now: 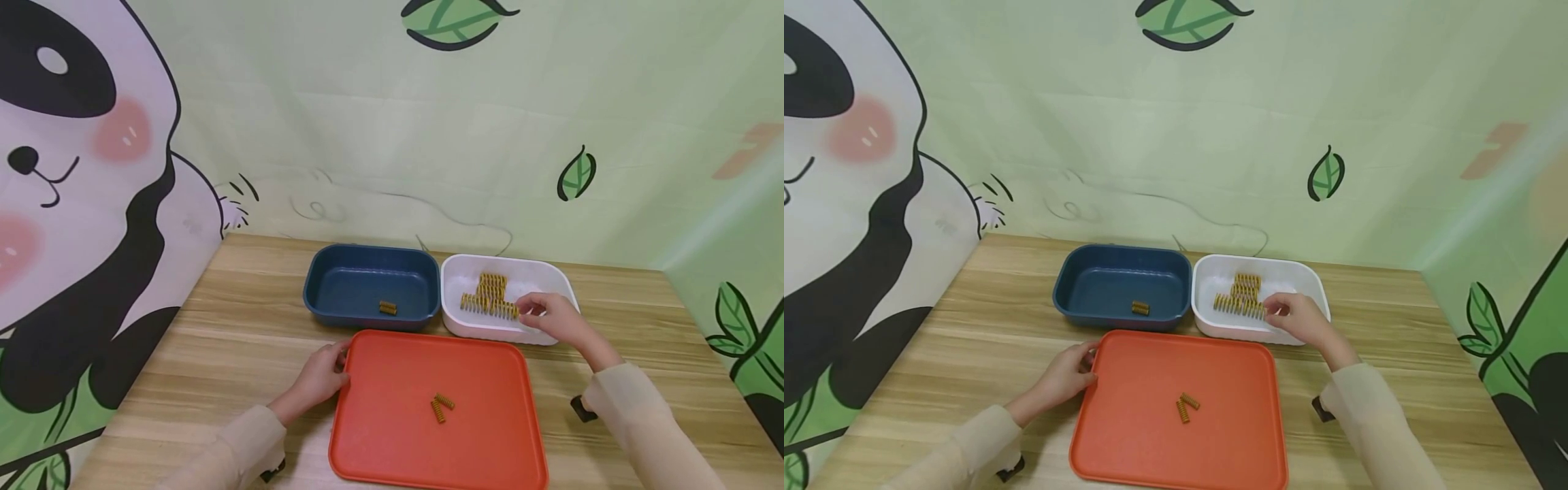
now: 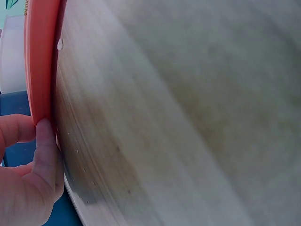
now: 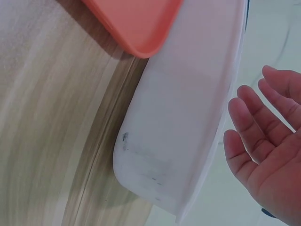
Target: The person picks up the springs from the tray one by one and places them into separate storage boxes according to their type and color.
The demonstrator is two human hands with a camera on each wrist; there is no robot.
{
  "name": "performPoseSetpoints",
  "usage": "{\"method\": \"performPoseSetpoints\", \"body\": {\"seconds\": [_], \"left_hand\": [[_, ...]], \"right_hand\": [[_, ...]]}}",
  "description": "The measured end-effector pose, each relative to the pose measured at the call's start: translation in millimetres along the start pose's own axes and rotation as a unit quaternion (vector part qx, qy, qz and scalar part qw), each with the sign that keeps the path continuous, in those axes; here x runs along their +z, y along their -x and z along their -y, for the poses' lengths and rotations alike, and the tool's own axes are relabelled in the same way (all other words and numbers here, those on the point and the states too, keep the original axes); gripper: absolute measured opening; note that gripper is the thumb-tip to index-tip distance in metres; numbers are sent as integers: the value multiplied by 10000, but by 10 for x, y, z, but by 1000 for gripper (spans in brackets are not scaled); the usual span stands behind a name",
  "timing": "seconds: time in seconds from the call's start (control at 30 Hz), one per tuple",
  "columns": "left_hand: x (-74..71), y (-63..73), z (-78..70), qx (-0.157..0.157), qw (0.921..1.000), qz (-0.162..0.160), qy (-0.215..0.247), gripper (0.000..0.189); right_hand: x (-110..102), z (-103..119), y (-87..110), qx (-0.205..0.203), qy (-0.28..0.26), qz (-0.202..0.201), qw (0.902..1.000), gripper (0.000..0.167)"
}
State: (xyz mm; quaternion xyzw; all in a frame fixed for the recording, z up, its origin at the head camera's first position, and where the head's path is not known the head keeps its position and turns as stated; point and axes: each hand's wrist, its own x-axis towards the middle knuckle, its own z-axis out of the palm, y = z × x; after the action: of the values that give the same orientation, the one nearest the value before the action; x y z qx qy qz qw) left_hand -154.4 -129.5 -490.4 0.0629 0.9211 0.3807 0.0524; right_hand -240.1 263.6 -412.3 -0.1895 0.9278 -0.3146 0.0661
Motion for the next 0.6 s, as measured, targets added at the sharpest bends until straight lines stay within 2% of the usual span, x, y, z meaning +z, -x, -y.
{"method": "performPoseSetpoints", "body": {"seconds": [0.2, 0.6], "left_hand": [[-6, 6, -8, 17, 10000, -23, -1, 54], [-14, 19, -14, 84, 9999, -71, -8, 54]], "right_hand": [[3, 41, 40, 120, -51, 93, 9999, 21], [9, 125, 114, -61, -131, 248, 9996, 20]]}}
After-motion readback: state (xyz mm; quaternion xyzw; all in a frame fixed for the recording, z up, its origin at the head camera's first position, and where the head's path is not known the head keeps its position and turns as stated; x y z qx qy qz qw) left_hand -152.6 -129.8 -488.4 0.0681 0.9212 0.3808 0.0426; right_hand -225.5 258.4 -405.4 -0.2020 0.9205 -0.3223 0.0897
